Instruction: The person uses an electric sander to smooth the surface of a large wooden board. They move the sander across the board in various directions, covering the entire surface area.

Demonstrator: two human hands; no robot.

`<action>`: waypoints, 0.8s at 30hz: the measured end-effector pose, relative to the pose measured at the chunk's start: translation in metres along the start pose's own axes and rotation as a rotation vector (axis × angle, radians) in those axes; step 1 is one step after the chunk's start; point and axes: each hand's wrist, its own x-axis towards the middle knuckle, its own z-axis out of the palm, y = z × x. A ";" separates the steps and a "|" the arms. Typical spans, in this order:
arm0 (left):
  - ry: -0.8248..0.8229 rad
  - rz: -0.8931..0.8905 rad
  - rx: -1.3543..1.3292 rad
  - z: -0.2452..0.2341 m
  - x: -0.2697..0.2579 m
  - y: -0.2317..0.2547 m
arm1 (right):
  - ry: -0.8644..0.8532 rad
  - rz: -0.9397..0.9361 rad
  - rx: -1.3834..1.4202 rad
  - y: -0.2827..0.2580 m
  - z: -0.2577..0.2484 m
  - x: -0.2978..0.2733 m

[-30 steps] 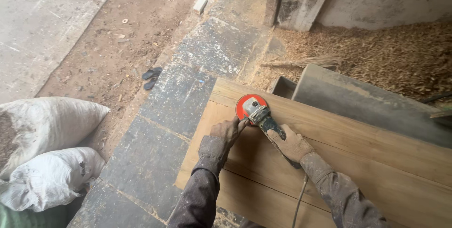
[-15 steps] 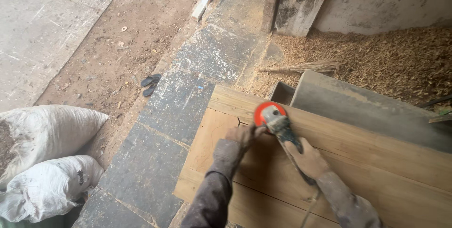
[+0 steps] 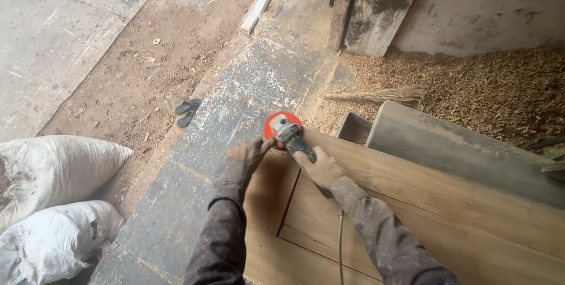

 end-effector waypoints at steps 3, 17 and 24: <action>0.483 0.453 0.140 0.012 0.001 0.019 | 0.077 0.050 -0.049 0.020 -0.018 -0.008; 0.677 0.670 0.242 0.028 -0.069 0.141 | 0.169 0.290 0.022 0.097 -0.094 -0.130; 0.270 0.356 -0.155 0.002 -0.070 0.128 | 0.188 0.229 -0.070 0.100 -0.075 -0.099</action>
